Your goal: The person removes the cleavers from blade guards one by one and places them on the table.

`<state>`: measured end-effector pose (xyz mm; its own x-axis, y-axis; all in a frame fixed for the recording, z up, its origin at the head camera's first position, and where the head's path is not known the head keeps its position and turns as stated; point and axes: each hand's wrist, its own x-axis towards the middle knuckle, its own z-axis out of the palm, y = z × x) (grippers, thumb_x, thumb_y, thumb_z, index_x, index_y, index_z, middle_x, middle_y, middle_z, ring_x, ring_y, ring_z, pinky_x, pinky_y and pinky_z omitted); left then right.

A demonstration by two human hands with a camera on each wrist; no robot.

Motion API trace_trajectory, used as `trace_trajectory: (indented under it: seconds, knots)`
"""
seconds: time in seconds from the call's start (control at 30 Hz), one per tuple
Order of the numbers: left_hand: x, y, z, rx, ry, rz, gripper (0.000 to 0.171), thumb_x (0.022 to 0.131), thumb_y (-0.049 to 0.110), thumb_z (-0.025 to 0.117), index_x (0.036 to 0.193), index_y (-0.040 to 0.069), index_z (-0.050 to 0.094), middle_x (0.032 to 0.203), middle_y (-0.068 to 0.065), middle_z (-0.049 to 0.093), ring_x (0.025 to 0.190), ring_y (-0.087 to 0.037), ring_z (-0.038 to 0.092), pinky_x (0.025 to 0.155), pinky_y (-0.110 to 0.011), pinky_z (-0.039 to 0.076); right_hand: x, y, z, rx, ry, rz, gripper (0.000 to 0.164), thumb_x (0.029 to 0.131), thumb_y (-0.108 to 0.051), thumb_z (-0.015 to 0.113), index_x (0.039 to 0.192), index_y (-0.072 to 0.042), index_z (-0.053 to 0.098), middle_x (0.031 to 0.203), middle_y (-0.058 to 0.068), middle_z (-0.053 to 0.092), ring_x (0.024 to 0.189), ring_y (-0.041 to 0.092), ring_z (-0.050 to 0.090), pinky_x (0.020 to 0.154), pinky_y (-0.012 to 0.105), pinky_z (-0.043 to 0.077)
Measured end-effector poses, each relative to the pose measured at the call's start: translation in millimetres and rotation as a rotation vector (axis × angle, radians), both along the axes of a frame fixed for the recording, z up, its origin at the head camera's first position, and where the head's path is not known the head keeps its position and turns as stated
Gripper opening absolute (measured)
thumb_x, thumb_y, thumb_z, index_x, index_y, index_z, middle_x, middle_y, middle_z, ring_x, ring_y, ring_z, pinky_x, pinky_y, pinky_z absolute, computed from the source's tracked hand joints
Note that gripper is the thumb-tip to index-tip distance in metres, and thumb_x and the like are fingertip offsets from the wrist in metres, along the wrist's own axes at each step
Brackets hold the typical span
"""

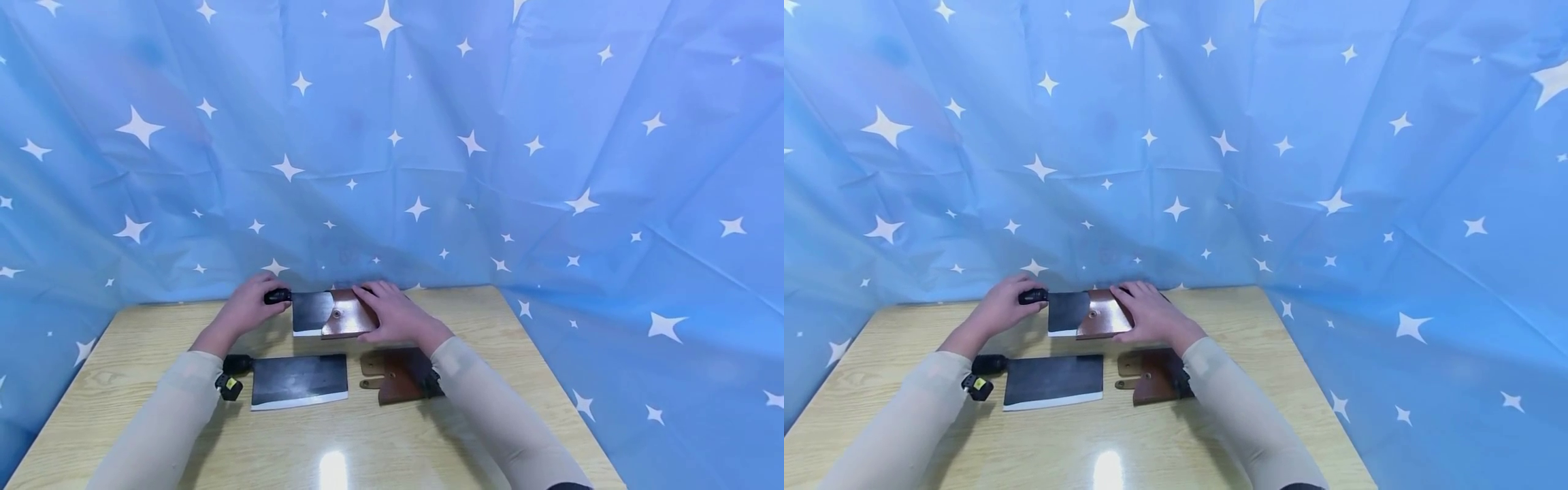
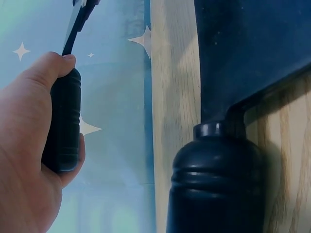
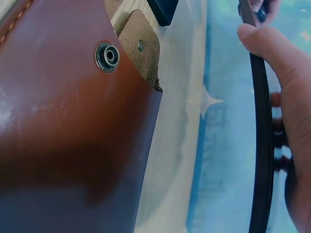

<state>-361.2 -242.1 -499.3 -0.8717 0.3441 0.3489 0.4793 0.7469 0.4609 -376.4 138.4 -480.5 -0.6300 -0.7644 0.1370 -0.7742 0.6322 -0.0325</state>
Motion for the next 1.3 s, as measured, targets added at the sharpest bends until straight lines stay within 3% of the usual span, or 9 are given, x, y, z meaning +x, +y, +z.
trace_trajectory:
  seconds: [0.2,0.4,0.57,0.87,1.3]
  knots:
    - [2.1,3,2.6,-0.097,0.068,0.011,0.039,0.101,0.027,0.084,0.135,0.009,0.078,0.117,-0.011,0.071,0.106,-0.037,0.065,0.092,-0.062,0.05,1.2,2,0.4,-0.008,-0.021,-0.021,0.113,0.089,-0.065,0.086,0.174,-0.012,0.033,0.17,0.01,0.041,0.156,0.03,0.037,0.13,0.05,0.03]
    - [4.5,9,2.9,-0.181,0.081,0.057,0.042,0.106,0.034,0.078,0.14,0.01,0.074,0.126,-0.015,0.071,0.117,-0.043,0.066,0.103,-0.073,0.043,1.7,3,2.2,-0.035,-0.044,-0.032,0.112,0.088,-0.061,0.088,0.174,-0.01,0.035,0.17,0.011,0.041,0.155,0.031,0.037,0.129,0.051,0.03]
    - [4.7,12,2.2,-0.164,0.065,0.058,0.044,0.107,0.034,0.076,0.142,0.007,0.072,0.127,-0.017,0.07,0.119,-0.045,0.066,0.104,-0.072,0.042,1.0,4,2.3,-0.043,-0.052,-0.038,0.114,0.088,-0.063,0.088,0.174,-0.012,0.034,0.171,0.011,0.041,0.156,0.032,0.037,0.13,0.051,0.029]
    - [1.5,10,-1.4,-0.083,0.028,0.045,0.041,0.107,0.028,0.077,0.139,0.003,0.071,0.112,-0.011,0.069,0.103,-0.038,0.066,0.095,-0.065,0.041,-0.5,12,2.3,-0.056,-0.058,-0.061,0.114,0.087,-0.063,0.089,0.174,-0.012,0.035,0.17,0.013,0.042,0.156,0.033,0.037,0.13,0.052,0.029]
    - [1.3,8,-2.8,-0.079,0.009,0.014,0.048,0.105,0.027,0.079,0.145,0.003,0.069,0.113,-0.011,0.069,0.102,-0.037,0.065,0.09,-0.058,0.042,-2.3,19,-0.1,-0.059,-0.06,-0.05,0.113,0.087,-0.07,0.083,0.174,-0.015,0.036,0.17,0.009,0.042,0.156,0.03,0.038,0.128,0.049,0.033]
